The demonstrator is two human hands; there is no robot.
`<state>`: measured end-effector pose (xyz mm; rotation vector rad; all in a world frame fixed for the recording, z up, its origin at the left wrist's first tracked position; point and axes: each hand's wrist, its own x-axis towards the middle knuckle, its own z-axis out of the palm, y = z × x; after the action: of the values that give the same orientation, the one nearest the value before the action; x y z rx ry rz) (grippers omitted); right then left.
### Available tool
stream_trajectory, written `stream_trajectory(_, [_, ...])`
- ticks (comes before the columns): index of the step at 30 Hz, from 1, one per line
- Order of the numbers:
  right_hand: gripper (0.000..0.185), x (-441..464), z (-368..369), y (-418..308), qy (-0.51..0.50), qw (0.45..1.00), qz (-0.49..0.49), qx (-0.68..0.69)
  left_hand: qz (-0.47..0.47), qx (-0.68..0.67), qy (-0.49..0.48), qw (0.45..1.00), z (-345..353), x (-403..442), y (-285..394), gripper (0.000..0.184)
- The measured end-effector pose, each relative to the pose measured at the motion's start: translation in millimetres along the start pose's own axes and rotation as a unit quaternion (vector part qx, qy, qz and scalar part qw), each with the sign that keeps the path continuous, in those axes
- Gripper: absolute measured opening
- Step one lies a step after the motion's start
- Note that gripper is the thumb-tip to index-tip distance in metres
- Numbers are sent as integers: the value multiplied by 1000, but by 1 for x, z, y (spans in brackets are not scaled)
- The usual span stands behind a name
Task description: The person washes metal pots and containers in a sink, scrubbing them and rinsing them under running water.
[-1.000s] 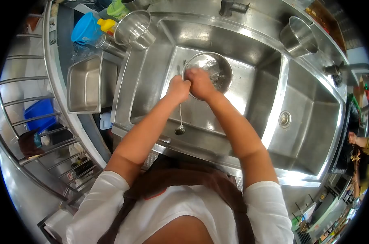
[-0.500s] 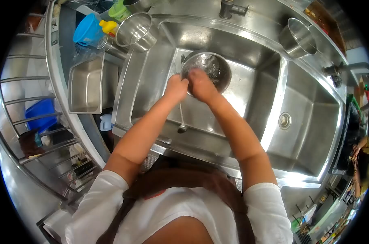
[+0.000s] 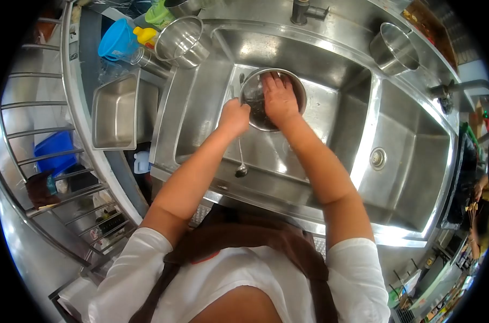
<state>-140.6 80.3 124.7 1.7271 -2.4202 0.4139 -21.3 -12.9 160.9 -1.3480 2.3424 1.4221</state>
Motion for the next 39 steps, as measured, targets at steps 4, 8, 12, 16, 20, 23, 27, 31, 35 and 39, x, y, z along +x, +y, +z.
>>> stream_trajectory(4, [39, -3, 0, -22, -52, 974, 219, 27, 110, 3, 88, 990, 11, 7, -1, 26])
stream_trajectory(8, [41, -1, 26, -32, -104, 946, 285, 109, 97, -26, 91, 991, 15, -3, 10, 26])
stream_trajectory(12, [33, 7, -7, -43, -4, 596, 354, 720, 144, 4, 125, 982, 13, -1, 6, 26])
stream_trajectory(16, [35, -3, -7, -27, -188, 865, 153, 439, 140, 46, 119, 982, 3, 8, -3, 26])
stream_trajectory(20, [42, -10, -20, -8, -399, 904, -48, -149, 117, 143, 128, 974, 0, 0, 5, 25])
stream_trajectory(23, [48, -15, -18, 12, -325, 916, -92, -218, 119, 172, 142, 968, 0, -11, 12, 25])
stream_trajectory(27, [48, -27, -28, 2, -263, 948, -25, -175, 157, 165, 161, 960, -4, -8, 25, 28])
stream_trajectory(31, [38, -32, -37, -45, -8, 912, 113, 395, 161, 140, 177, 961, 2, -2, 31, 28])
stream_trajectory(35, [40, -40, -14, -48, 8, 754, 207, 623, 180, 160, 181, 954, -3, -1, 26, 26])
stream_trajectory(39, [32, -51, -37, -25, -32, 988, 125, 89, 165, 161, 185, 955, -6, -6, 31, 26])
